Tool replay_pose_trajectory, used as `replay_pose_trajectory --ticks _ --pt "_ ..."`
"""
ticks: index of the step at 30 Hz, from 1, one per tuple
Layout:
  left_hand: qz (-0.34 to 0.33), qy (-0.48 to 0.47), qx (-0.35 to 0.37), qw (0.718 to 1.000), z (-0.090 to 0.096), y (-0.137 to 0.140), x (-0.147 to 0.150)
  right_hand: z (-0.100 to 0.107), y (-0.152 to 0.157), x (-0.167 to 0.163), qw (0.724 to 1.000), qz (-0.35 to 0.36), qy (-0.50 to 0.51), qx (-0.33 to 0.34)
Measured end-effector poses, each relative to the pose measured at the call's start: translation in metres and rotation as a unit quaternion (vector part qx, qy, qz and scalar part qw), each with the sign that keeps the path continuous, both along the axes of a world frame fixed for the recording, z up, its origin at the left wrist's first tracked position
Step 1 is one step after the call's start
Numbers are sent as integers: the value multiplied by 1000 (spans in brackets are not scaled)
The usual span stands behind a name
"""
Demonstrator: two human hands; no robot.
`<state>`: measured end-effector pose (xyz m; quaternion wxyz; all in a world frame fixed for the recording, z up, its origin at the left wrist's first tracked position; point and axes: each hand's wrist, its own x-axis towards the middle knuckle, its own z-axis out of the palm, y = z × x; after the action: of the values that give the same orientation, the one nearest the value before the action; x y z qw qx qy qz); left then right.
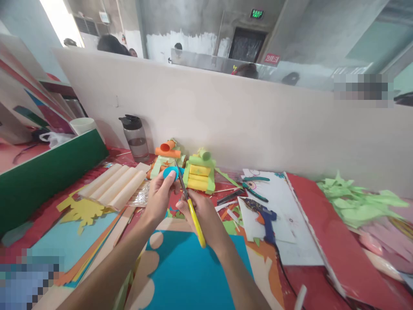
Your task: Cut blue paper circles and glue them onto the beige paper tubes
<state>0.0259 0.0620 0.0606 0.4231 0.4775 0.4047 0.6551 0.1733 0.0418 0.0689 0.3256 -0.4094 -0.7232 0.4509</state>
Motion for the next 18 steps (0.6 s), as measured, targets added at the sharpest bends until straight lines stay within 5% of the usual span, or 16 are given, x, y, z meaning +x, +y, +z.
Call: replay_pose_trajectory --ticks 18 --pt "-58 36 -1 998 5 4 -10 10 2 7 998 -4 -64 25"
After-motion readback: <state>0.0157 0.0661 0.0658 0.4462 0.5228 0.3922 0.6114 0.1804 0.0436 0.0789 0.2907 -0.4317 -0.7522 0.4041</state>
